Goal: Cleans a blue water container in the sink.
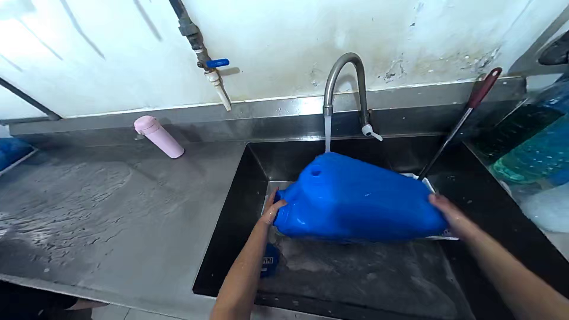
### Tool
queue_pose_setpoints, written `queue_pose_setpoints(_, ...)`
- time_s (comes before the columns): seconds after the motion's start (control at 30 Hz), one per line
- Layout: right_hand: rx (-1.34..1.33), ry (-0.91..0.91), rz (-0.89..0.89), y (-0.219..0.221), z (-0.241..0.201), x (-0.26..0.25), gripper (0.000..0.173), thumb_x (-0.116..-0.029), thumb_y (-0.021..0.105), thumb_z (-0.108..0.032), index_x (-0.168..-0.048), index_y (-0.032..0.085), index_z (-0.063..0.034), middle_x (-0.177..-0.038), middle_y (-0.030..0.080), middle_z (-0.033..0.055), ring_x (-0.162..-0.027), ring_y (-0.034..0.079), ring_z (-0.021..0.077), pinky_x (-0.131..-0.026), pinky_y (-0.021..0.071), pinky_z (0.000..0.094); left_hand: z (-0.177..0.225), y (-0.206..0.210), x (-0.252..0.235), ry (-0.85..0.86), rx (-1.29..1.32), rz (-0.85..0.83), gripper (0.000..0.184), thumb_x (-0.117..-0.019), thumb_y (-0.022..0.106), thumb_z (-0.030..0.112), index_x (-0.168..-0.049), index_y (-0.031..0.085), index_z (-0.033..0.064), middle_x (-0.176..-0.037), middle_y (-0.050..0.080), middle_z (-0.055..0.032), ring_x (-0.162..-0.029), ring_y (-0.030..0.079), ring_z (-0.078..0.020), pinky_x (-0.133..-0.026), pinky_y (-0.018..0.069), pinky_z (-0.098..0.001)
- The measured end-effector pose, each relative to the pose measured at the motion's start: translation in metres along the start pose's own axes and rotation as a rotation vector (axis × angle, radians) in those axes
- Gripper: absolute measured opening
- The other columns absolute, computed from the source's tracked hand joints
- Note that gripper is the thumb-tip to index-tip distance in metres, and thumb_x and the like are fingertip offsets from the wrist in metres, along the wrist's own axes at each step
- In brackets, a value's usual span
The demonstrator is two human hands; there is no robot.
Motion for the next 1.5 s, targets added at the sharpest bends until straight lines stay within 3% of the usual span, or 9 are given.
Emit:
queue_pose_setpoints(0.13,-0.011,0.143,-0.094,0.06,0.014,-0.028,0.061,-0.113,0.026,-0.04,-0.158,0.03,0.0004,-0.154,0.042,0.03,-0.14,0.045,0.0416,-0.111,0.038,0.0593,0.078,0.034,-0.008,0.096,-0.634,0.123,0.088,-0.0793,0.078,0.047,-0.155,0.045,0.0159,-0.162,0.034,-0.0236,-0.148,0.029,-0.049,-0.112,0.0248,-0.0736)
queue_pose_setpoints(0.3,0.124,-0.24,-0.355,0.113,-0.173,-0.045,0.049,-0.1138,0.029,-0.024,-0.139,0.054,0.0088,-0.147,0.052,0.028,-0.138,0.049,0.0373,-0.114,0.0365,0.0503,0.132,0.118,-0.017,0.125,-1.066,0.083,0.084,-0.0864,0.068,0.06,-0.158,0.042,0.025,-0.166,0.024,-0.0241,-0.151,0.02,-0.0523,-0.115,0.0178,-0.0737)
queue_pose_setpoints(0.47,0.03,-0.387,-0.544,0.222,-0.243,-0.028,0.023,-0.1026,0.052,0.0,-0.122,0.06,0.0084,-0.106,0.066,0.0166,-0.087,0.065,0.0174,-0.083,0.0554,0.0338,0.129,0.149,-0.031,-0.017,-1.1,0.205,0.083,-0.0943,0.061,0.061,-0.159,0.038,0.0144,-0.166,0.021,-0.0276,-0.152,0.015,-0.0538,-0.113,0.0119,-0.079)
queue_pose_setpoints(0.7,-0.503,0.025,-0.49,0.281,-0.233,-0.019,0.041,-0.1124,0.036,-0.039,-0.087,0.053,-0.0126,-0.055,0.033,-0.0096,-0.041,0.029,0.0019,-0.041,0.0291,0.0182,0.127,0.16,-0.02,-0.106,-1.245,0.152,0.089,-0.0966,0.064,0.045,-0.16,0.024,-0.0019,-0.166,0.018,-0.031,-0.153,0.007,-0.055,-0.114,0.0058,-0.0784)
queue_pose_setpoints(0.8,-0.139,-0.25,-0.511,0.246,-0.241,-0.009,0.054,-0.1126,0.025,-0.045,-0.082,0.05,-0.008,-0.067,0.04,-0.0006,-0.058,0.041,0.01,-0.059,0.0399,0.0281,0.128,0.158,-0.024,-0.016,-1.221,0.124,0.081,-0.0968,0.063,0.051,-0.158,0.036,0.0061,-0.164,0.029,-0.0251,-0.153,0.013,-0.0533,-0.112,0.0095,-0.0807)
queue_pose_setpoints(0.87,0.292,-0.554,-0.393,0.209,-0.237,-0.018,0.049,-0.1094,0.047,-0.035,-0.089,0.066,0.0051,-0.086,0.062,0.0174,-0.081,0.06,0.0281,-0.077,0.0491,0.0502,0.126,0.159,-0.03,0.027,-1.17,0.143,0.072,-0.098,0.058,0.056,-0.156,0.044,0.0163,-0.165,0.033,-0.0169,-0.154,0.014,-0.0506,-0.114,0.0064,-0.081)
queue_pose_setpoints(1.0,0.95,-0.518,-0.257,0.145,-0.179,-0.04,0.06,-0.1003,0.061,-0.05,-0.123,0.067,0.0045,-0.133,0.059,0.032,-0.128,0.054,0.0514,-0.105,0.0336,0.0752,0.129,0.164,-0.039,0.043,-1.164,0.129,0.064,-0.1037,0.047,0.056,-0.157,0.042,0.022,-0.169,0.023,-0.0176,-0.153,0.012,-0.0538,-0.111,0.0072,-0.0831)
queue_pose_setpoints(1.3,1.074,-0.586,-0.1,0.138,-0.147,-0.027,0.069,-0.1053,0.046,-0.055,-0.119,0.065,0.0091,-0.114,0.068,0.0326,-0.116,0.063,0.05,-0.108,0.0319,0.0703,0.111,0.177,0.003,0.416,-1.315,-0.078,0.036,-0.1043,0.058,0.025,-0.138,0.065,0.0169,-0.167,0.031,-0.0113,-0.156,0.016,-0.0433,-0.114,0.0057,-0.0802)
queue_pose_setpoints(1.5,1.053,-0.589,-0.114,0.135,-0.149,-0.023,0.071,-0.1045,0.048,-0.056,-0.121,0.064,0.0113,-0.116,0.067,0.0355,-0.118,0.061,0.0525,-0.109,0.0289,0.0717,0.027,0.047,0.09,0.505,-1.215,0.16,0.046,-0.0939,0.067,0.018,-0.14,0.065,0.0199,-0.16,0.042,-0.0195,-0.151,0.029,-0.0481,-0.11,0.0169,-0.0821)
Point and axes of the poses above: each hand's wrist, its own x-axis away from the middle knuckle, its own y-axis out of the palm, z = x × y, the point moved 4 cm from there along -x, towards the middle knuckle
